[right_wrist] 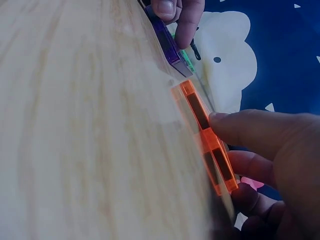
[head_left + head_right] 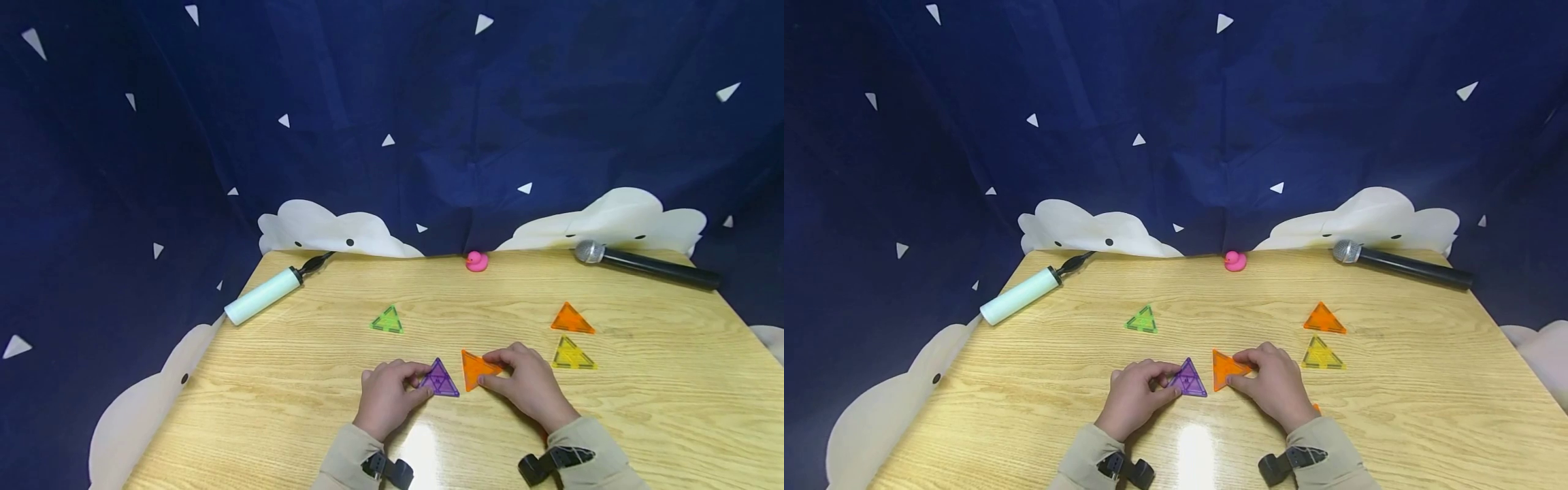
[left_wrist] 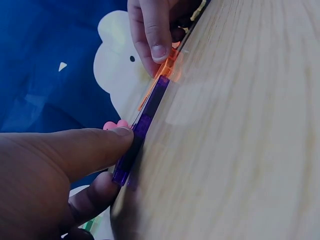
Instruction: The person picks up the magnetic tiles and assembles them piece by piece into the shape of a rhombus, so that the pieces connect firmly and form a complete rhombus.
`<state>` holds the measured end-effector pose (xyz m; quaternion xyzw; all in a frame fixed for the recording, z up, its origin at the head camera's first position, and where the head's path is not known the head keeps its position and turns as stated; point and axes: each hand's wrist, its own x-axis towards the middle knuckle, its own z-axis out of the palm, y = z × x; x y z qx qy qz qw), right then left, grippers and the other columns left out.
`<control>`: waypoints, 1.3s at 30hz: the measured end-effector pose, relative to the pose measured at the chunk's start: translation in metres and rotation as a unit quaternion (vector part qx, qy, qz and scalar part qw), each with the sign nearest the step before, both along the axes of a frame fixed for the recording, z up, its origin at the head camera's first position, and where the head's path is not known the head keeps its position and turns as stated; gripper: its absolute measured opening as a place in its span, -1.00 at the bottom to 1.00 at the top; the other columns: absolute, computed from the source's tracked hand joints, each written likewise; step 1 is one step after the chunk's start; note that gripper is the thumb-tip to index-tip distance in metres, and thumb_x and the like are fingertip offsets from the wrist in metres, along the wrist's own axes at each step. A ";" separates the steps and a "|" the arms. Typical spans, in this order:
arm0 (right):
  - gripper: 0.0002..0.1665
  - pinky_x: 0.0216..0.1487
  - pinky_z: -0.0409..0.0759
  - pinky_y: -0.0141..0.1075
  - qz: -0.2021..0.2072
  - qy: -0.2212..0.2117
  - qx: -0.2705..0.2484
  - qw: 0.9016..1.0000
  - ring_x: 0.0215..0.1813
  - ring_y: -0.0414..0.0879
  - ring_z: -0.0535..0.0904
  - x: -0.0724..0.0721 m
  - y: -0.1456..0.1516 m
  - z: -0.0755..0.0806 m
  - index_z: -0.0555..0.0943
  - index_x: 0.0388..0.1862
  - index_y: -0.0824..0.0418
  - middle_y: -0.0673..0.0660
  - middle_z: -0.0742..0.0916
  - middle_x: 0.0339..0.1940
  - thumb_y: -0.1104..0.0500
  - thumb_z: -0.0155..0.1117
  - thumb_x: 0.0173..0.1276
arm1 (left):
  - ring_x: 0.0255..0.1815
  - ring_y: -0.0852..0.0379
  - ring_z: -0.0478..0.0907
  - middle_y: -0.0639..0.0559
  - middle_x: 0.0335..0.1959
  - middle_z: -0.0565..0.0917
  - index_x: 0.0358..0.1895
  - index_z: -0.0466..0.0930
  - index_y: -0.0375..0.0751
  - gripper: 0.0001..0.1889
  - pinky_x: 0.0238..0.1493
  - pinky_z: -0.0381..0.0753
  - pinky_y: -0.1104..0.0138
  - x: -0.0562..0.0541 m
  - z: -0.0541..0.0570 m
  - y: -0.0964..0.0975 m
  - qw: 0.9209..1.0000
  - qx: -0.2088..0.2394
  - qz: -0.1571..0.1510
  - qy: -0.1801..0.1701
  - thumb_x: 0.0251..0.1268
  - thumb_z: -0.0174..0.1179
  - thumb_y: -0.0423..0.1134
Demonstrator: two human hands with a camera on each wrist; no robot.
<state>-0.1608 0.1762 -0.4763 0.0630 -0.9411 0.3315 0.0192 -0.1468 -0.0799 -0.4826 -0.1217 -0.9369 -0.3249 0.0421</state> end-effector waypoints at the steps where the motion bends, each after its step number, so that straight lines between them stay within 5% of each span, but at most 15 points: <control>1: -0.56 -0.04 0.42 -0.10 0.000 0.000 -0.001 1.000 -0.13 -0.06 0.50 0.000 0.000 0.000 0.77 -0.06 0.08 -0.03 0.63 -0.23 -0.04 0.59 0.10 | -0.42 0.31 0.33 0.40 -0.48 0.55 -0.03 0.77 0.16 -0.65 -0.26 0.09 0.21 0.000 0.000 0.000 1.000 0.000 0.000 0.000 0.06 0.51 -0.09; 39: -0.55 -0.11 0.25 -0.10 0.012 0.011 0.000 1.000 -0.18 -0.07 0.40 0.002 -0.002 -0.003 0.77 0.01 0.01 -0.05 0.57 -0.27 -0.02 0.57 0.10 | -0.43 0.30 0.32 0.42 -0.48 0.53 -0.02 0.77 0.15 -0.65 -0.26 0.08 0.21 0.000 -0.001 0.000 1.000 0.000 0.001 -0.002 0.07 0.51 -0.09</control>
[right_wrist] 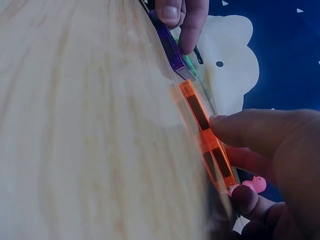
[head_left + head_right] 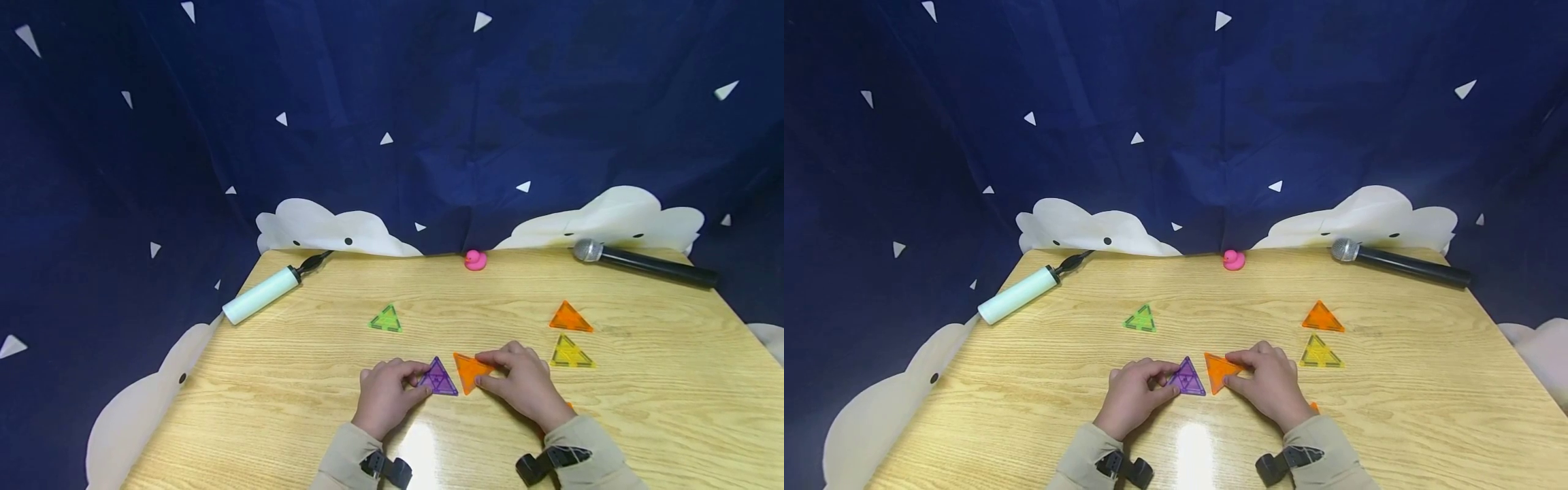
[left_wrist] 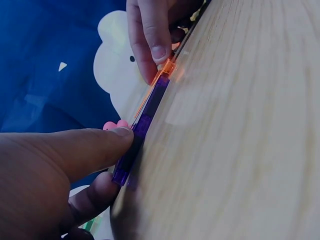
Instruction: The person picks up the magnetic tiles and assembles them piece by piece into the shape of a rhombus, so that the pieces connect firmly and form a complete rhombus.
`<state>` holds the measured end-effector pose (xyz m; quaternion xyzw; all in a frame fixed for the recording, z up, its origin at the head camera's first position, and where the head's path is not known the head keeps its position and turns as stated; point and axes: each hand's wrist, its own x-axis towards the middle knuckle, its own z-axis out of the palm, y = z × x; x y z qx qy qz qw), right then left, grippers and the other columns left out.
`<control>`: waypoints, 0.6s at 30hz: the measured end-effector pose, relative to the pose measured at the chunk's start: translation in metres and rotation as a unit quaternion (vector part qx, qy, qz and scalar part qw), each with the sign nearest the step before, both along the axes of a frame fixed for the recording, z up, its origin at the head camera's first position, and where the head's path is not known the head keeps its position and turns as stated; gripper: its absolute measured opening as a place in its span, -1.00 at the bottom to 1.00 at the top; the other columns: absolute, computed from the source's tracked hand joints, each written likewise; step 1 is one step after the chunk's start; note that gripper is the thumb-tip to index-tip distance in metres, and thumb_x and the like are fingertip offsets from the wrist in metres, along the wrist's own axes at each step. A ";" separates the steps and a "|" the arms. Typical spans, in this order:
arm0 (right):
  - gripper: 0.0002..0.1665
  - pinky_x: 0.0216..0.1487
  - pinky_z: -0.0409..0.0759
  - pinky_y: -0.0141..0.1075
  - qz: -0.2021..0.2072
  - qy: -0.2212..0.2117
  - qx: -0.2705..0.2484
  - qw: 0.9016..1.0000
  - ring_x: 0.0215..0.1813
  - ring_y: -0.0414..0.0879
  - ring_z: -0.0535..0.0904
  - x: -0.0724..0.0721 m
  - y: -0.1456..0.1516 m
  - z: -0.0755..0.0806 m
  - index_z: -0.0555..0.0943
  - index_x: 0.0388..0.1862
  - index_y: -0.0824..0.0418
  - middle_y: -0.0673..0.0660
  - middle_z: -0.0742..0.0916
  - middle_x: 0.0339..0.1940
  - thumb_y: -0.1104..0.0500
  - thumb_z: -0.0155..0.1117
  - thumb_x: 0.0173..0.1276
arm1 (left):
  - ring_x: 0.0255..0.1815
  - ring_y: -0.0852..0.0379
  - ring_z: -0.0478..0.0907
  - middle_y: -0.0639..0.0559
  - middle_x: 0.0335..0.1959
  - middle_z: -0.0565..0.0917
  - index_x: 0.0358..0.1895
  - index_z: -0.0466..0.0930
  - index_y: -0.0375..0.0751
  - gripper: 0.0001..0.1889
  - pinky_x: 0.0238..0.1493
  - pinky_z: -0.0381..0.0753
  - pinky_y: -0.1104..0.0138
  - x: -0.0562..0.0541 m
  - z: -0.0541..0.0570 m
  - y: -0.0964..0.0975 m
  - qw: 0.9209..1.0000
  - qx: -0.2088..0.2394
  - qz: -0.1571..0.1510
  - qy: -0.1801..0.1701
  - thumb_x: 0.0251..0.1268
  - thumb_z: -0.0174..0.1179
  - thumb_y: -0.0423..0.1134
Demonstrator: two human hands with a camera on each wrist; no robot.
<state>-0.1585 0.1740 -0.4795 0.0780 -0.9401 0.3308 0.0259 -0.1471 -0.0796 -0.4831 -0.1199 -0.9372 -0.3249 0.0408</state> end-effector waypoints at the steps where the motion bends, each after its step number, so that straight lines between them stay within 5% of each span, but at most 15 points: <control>1: -0.55 -0.10 0.25 -0.08 -0.002 0.000 0.000 1.000 -0.17 -0.07 0.41 0.000 0.000 0.000 0.76 0.01 0.02 -0.05 0.58 -0.26 -0.01 0.57 0.11 | -0.44 0.30 0.32 0.42 -0.48 0.52 -0.02 0.77 0.15 -0.65 -0.27 0.08 0.21 0.000 0.000 0.000 1.000 0.001 0.000 -0.001 0.07 0.51 -0.09; 18: -0.61 -0.10 0.17 -0.01 -0.030 0.002 -0.011 1.000 -0.02 0.03 0.51 -0.002 -0.006 -0.002 0.75 -0.03 0.04 -0.04 0.69 -0.19 0.03 0.56 0.14 | -0.43 0.29 0.32 0.41 -0.47 0.54 -0.01 0.77 0.16 -0.65 -0.27 0.07 0.21 0.000 0.002 0.000 1.000 0.000 0.001 -0.004 0.08 0.51 -0.08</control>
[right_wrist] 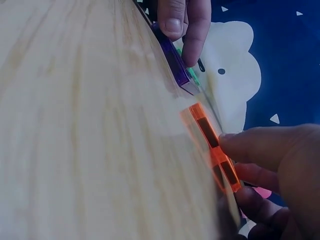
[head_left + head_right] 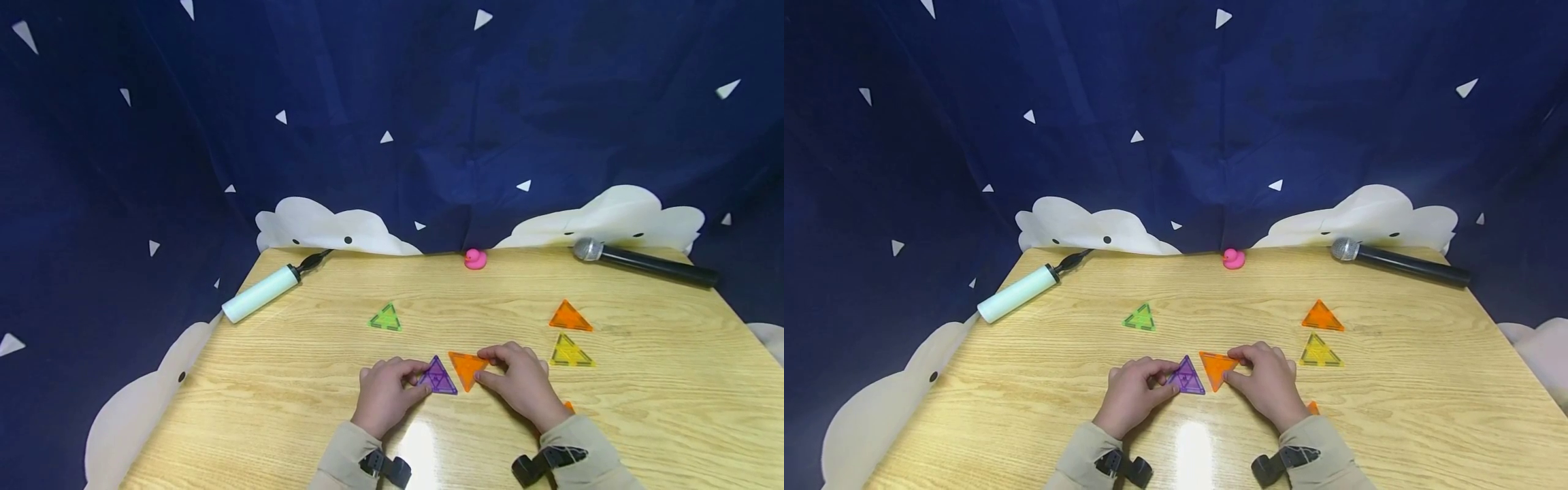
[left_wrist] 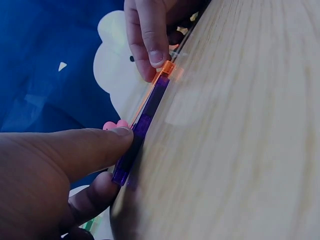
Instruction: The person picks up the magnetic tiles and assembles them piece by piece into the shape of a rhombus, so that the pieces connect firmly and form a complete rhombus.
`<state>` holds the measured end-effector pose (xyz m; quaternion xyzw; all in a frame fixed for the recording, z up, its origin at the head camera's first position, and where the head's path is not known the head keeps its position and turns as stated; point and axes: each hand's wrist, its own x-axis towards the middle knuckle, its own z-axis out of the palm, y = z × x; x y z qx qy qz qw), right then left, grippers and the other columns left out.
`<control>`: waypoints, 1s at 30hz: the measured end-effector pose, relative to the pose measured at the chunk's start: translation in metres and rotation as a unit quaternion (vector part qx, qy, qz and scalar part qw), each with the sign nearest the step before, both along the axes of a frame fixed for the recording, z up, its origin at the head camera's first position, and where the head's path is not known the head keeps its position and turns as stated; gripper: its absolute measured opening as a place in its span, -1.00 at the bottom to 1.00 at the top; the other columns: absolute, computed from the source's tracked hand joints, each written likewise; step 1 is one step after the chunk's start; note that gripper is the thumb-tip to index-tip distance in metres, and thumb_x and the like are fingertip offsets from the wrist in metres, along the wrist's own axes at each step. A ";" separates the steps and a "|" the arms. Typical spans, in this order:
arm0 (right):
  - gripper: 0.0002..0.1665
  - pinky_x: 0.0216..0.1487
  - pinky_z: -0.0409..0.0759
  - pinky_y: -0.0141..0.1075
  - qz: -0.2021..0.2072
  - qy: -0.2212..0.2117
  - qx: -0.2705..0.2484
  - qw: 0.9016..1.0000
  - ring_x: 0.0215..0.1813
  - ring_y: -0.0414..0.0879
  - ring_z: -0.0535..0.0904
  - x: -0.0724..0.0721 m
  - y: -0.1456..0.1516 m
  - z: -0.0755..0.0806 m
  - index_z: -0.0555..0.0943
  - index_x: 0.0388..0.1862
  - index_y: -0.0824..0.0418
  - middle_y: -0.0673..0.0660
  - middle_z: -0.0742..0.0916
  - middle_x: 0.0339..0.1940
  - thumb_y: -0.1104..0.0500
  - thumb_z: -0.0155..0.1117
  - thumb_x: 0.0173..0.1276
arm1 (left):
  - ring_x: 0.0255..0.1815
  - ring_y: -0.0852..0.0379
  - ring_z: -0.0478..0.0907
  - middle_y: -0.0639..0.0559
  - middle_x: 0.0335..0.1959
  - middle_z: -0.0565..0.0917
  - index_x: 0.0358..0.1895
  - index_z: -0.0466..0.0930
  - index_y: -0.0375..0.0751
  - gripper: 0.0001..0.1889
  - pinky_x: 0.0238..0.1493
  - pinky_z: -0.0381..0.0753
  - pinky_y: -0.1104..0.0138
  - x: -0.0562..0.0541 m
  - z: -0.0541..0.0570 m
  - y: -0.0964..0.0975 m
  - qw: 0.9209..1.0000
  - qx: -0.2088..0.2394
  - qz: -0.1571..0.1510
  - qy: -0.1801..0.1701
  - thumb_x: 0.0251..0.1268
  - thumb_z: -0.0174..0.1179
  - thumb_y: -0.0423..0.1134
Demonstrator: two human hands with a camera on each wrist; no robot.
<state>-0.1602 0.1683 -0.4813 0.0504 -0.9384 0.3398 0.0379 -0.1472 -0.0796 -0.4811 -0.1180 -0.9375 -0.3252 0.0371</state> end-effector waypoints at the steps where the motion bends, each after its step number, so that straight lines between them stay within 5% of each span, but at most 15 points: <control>1: -0.60 -0.10 0.16 -0.02 0.001 0.001 0.000 1.000 -0.01 0.04 0.51 0.000 0.000 0.000 0.75 -0.02 0.04 -0.03 0.69 -0.18 0.03 0.56 0.14 | -0.43 0.29 0.32 0.41 -0.47 0.54 -0.01 0.77 0.16 -0.65 -0.27 0.07 0.20 0.000 0.000 0.000 1.000 -0.001 0.000 -0.001 0.08 0.51 -0.08; 30: -0.62 -0.17 0.12 -0.07 0.020 0.023 0.016 0.999 -0.07 -0.04 0.52 0.000 -0.002 -0.004 0.76 0.01 -0.02 -0.09 0.64 -0.20 0.00 0.53 0.19 | -0.44 0.29 0.32 0.40 -0.48 0.54 -0.01 0.77 0.17 -0.65 -0.28 0.08 0.20 0.000 0.000 0.000 1.000 -0.005 -0.002 0.004 0.08 0.51 -0.08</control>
